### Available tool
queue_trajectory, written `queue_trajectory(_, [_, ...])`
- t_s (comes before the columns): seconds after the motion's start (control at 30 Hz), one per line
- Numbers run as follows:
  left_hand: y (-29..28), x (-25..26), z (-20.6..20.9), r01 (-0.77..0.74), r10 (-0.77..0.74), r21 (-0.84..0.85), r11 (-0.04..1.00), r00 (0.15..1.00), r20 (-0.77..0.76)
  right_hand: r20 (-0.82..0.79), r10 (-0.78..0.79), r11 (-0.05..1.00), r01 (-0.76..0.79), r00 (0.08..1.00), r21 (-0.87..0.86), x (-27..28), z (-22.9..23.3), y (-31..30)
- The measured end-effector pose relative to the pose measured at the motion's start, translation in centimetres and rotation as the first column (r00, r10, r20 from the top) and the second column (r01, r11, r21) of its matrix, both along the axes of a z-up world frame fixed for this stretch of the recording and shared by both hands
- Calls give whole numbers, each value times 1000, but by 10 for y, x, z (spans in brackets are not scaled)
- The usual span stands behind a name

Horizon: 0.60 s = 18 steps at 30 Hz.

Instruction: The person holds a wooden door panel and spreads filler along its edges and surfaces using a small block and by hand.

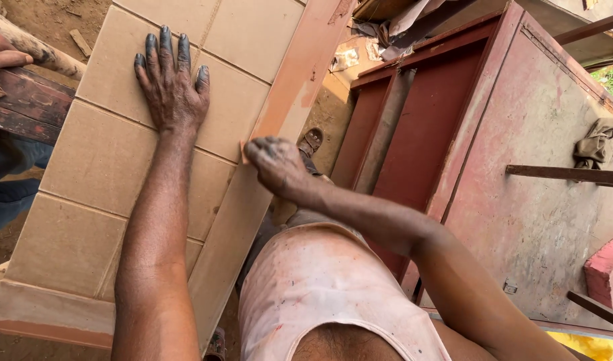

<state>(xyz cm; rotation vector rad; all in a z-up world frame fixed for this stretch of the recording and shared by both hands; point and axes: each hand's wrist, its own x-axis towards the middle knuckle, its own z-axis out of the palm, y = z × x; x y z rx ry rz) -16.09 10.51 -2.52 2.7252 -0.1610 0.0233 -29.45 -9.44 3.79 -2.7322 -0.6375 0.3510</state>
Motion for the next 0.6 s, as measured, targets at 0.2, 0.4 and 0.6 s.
queue_trajectory(0.2, [0, -4, 3, 4, -4, 3, 1000, 1000, -9, 90, 125, 988, -133, 988, 83, -28, 6, -4])
queue_trajectory(0.4, [-2, -1, 3, -4, 5, 5, 1000, 1000, -11, 358, -152, 986, 166, 921, -8, 70, -27, -87])
queue_trajectory(0.6, [0, 1, 3, 0, 0, -14, 1000, 1000, 18, 251, 86, 991, -58, 964, -116, -16, -23, -77])
